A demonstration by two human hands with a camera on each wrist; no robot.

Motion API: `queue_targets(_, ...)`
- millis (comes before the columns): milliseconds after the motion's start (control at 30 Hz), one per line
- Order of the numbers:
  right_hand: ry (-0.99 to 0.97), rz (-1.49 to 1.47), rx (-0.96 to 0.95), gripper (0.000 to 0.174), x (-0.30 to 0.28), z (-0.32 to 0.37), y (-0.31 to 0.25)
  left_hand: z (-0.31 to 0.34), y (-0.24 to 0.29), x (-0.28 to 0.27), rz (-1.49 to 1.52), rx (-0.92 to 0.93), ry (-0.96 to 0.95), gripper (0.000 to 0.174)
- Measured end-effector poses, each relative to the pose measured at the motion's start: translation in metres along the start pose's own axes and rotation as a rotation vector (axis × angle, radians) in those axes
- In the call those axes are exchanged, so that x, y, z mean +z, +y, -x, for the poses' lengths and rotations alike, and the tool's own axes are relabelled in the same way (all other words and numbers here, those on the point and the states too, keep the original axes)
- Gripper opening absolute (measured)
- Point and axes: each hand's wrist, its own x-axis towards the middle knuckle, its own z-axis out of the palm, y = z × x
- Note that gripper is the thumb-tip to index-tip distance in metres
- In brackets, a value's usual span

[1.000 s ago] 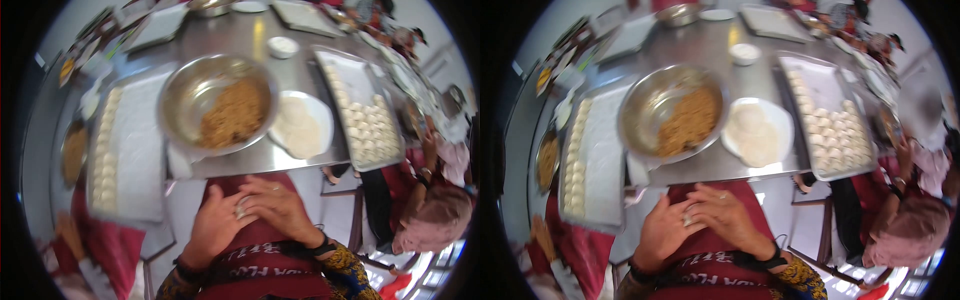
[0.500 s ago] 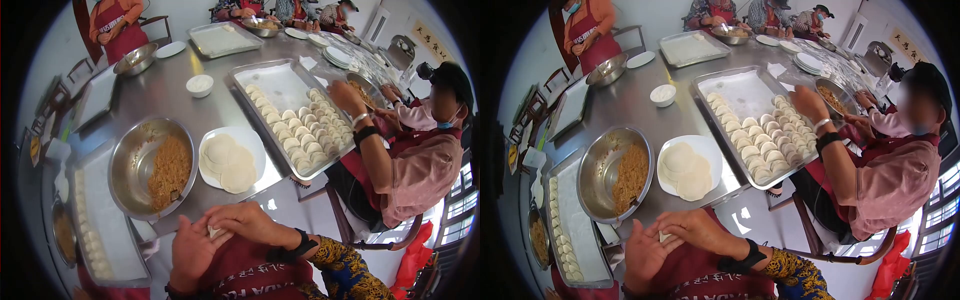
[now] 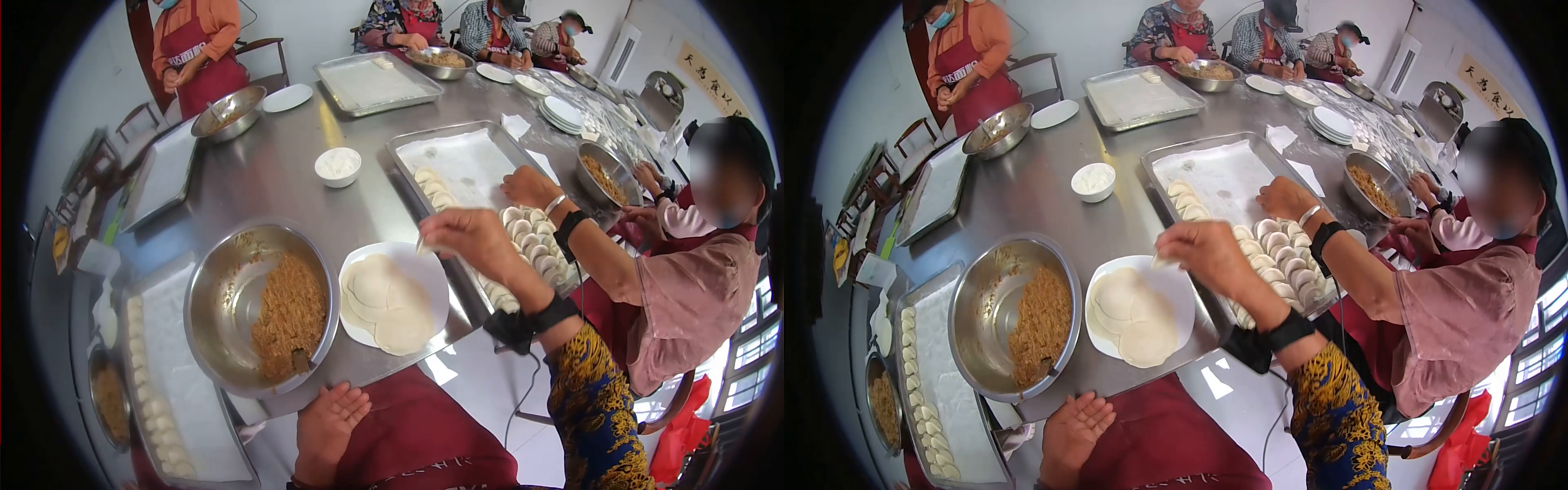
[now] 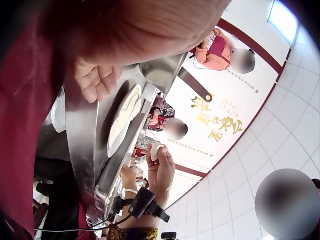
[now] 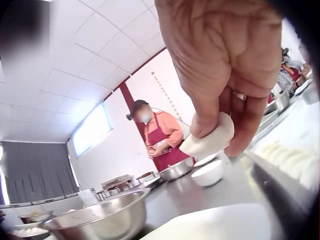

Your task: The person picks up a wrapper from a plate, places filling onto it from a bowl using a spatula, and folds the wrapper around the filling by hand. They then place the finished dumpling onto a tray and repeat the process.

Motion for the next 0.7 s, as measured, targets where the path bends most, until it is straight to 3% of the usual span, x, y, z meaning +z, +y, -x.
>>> queue_targets(200, 0.19, 0.383, 0.027, 0.013, -0.052, -0.06, 0.046, 0.0, 0.006, 0.003, -0.018, -0.038, 0.043, 0.039)
queue_targets(400, 0.206, 0.681, -0.042, 0.011, -0.076, -0.07, 0.081, -0.005, 0.006, -0.004, -0.014, -0.074, 0.027, 0.042)
queue_targets(500, 0.19, 0.739, -0.074, 0.01, -0.082, -0.068, 0.083, -0.002, 0.012, 0.007, -0.004, -0.124, 0.06, 0.053)
queue_targets(700, 0.206, 0.717, -0.081, 0.011, -0.087, -0.074, 0.125, 0.001, 0.015, 0.014, -0.079, -0.117, 0.066, 0.053)
